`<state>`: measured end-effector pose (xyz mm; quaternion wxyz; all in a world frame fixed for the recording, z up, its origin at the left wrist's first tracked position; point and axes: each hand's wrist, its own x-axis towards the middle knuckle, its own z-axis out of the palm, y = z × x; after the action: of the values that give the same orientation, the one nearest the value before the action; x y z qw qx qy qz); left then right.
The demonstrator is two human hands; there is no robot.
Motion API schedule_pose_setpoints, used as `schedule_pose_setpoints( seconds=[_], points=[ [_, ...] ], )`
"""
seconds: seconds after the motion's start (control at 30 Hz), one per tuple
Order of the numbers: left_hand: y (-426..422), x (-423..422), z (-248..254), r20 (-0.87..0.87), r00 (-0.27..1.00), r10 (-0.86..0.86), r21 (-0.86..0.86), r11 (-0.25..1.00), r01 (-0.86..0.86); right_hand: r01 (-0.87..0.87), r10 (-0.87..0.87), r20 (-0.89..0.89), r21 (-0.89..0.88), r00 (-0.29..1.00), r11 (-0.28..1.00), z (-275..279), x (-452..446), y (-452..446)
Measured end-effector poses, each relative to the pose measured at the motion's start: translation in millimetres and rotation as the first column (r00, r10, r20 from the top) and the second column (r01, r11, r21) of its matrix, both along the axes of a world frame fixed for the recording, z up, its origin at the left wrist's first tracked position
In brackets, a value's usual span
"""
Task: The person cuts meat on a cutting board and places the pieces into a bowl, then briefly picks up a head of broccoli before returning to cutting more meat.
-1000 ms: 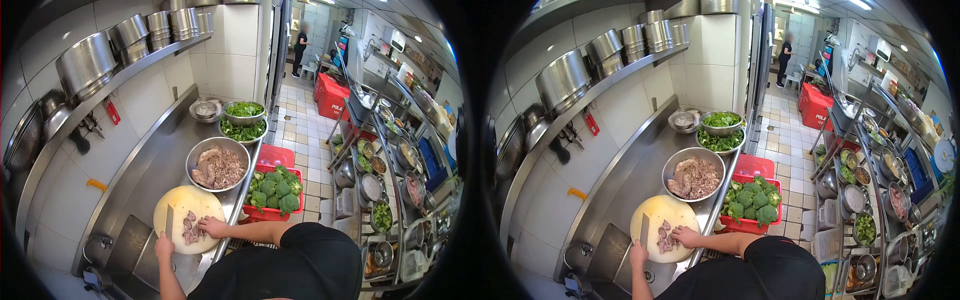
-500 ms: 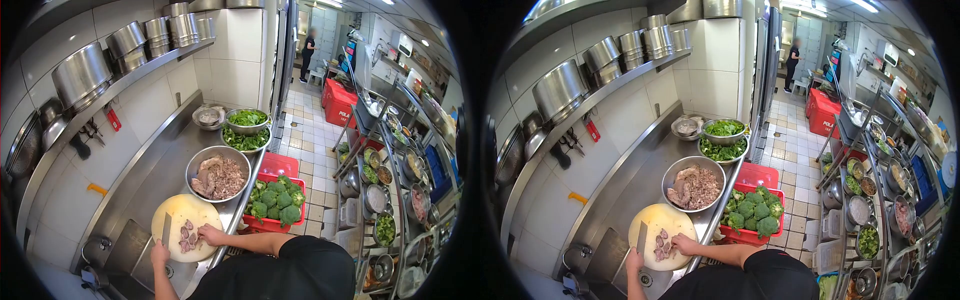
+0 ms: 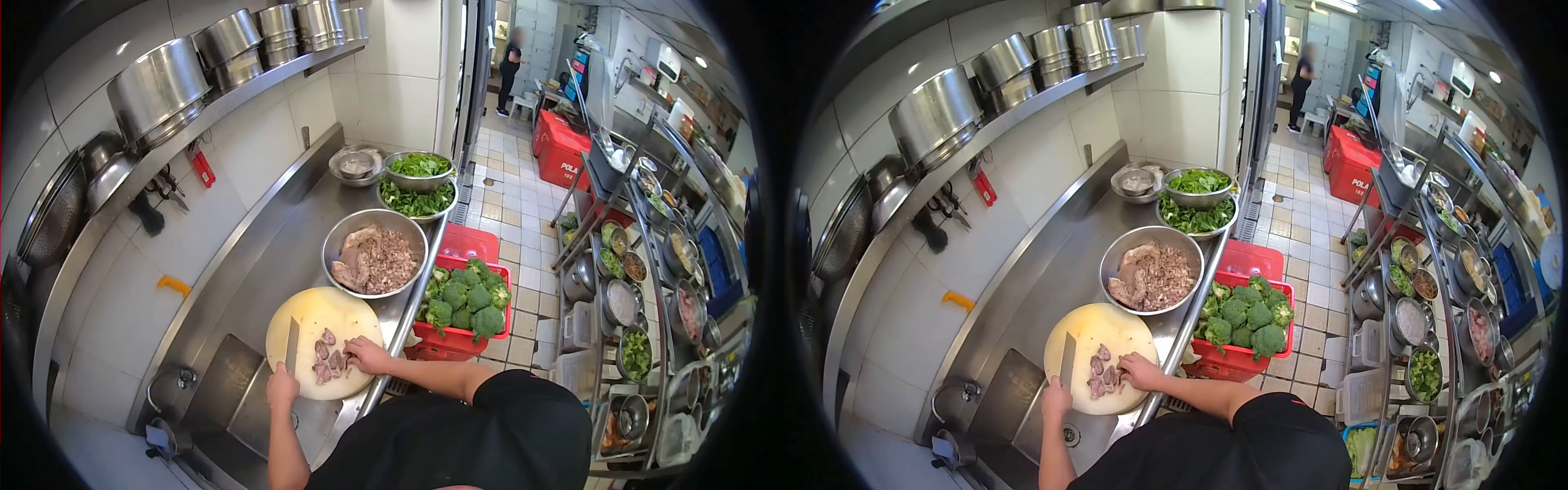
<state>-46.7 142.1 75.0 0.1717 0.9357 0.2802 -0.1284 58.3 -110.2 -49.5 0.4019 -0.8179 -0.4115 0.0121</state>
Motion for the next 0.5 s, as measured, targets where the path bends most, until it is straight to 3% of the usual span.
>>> schedule_pose_setpoints(
  seconds=[0.5],
  points=[
    [1.8,-0.2,0.9,0.021,1.0,0.007,-0.015,1.0,-0.007,0.055,-0.055,0.015,0.001,0.998,0.998,8.7,-8.7,0.2]
  ],
)
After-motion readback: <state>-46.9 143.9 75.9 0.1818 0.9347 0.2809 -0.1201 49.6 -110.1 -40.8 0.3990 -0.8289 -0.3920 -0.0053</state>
